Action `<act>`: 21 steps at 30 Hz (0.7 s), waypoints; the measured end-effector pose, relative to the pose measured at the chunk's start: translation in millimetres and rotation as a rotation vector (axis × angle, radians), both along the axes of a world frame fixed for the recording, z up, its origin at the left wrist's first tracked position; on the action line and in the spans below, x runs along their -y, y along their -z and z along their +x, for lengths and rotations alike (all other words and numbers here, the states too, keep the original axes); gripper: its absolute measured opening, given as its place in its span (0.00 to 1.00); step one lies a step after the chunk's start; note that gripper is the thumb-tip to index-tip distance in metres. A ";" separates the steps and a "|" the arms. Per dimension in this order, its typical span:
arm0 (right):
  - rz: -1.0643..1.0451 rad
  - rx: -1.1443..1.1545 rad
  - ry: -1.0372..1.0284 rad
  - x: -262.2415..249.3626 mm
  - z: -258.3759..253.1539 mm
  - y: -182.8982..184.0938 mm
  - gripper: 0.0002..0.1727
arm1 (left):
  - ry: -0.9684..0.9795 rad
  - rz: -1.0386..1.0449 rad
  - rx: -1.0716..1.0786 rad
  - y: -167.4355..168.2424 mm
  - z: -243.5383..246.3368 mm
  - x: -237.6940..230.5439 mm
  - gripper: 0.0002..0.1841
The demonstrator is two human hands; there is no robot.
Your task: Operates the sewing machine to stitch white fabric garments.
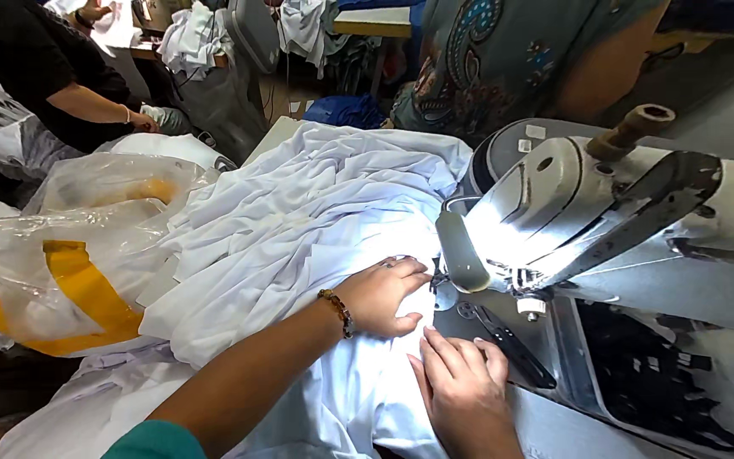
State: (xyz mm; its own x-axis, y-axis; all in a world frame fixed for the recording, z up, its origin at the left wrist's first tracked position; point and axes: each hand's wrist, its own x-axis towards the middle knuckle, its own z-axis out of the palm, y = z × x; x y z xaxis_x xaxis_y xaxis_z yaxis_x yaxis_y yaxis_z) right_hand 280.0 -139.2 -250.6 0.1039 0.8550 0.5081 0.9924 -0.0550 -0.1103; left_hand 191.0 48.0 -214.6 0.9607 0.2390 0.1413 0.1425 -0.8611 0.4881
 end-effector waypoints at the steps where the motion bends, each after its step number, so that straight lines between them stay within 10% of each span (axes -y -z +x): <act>1: 0.000 0.009 0.017 0.1 -3.4 -0.2 0.27 | -0.017 0.040 0.011 -1.2 -5.2 3.3 0.28; 4: 0.016 0.017 0.053 2.1 -8.0 2.0 0.27 | -0.309 0.281 0.175 -0.3 -51.3 33.2 0.23; 8: 0.025 -0.001 0.070 3.2 -10.4 4.3 0.27 | -0.878 0.364 0.074 11.7 -156.5 87.5 0.39; 14: 0.005 -0.013 0.103 0.6 -17.9 2.0 0.30 | -0.784 0.283 0.146 3.2 -177.3 62.0 0.14; 21: -0.026 -0.062 0.195 -6.0 -41.3 -4.6 0.39 | -0.733 0.321 -0.213 -76.6 -117.0 -33.1 0.15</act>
